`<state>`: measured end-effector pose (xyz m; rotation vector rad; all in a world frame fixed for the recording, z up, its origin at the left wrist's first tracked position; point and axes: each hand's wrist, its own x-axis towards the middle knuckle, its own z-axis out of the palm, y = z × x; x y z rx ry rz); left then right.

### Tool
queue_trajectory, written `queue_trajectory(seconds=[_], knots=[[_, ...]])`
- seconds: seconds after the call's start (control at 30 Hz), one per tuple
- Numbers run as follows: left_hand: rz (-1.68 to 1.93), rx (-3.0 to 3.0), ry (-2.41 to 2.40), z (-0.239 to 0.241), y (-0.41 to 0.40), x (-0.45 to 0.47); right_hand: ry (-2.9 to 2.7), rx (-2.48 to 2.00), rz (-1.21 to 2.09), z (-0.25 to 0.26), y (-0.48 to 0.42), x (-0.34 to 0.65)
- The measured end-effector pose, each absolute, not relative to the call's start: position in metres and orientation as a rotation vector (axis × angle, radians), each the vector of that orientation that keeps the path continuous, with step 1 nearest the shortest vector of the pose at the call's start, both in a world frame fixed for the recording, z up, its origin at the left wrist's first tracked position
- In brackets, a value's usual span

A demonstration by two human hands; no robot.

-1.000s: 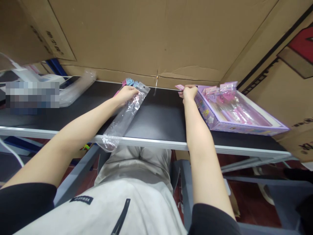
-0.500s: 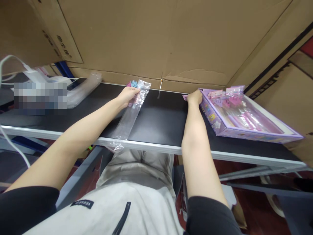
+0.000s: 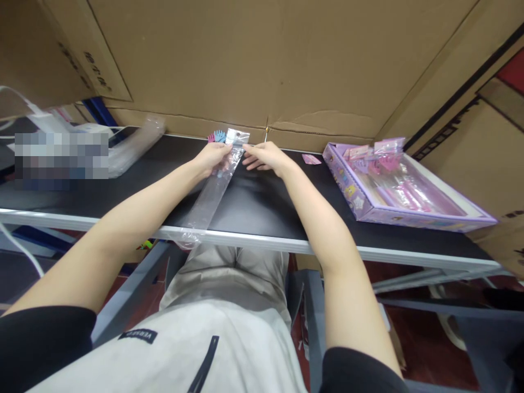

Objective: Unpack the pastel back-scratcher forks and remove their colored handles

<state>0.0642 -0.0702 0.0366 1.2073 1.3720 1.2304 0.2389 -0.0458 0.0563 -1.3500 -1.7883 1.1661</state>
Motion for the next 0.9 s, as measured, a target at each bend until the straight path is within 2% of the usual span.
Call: queue_trajectory(seconds=[0.17,0.33,0.47,0.67,0.9], knots=[[1.257,1.306,1.429,0.032,-0.069,0.066,-1.479,-1.27,1.297,0.046,-0.061,0.22],[1.366,1.869,1.405,0.026,-0.078,0.061,-1.22,-1.244,1.224,0.045,-0.053,0.231],[1.153,2.198,1.293,0.02,-0.081,0.06,-1.002,-1.207,1.162,0.045,-0.038,0.244],[0.736,2.518,1.467,0.013,-0.073,0.058,-0.763,-1.112,1.093,0.042,-0.019,0.261],[0.768,2.5,1.699,0.016,-0.07,0.055,-0.875,-1.099,1.069,0.035,-0.008,0.27]])
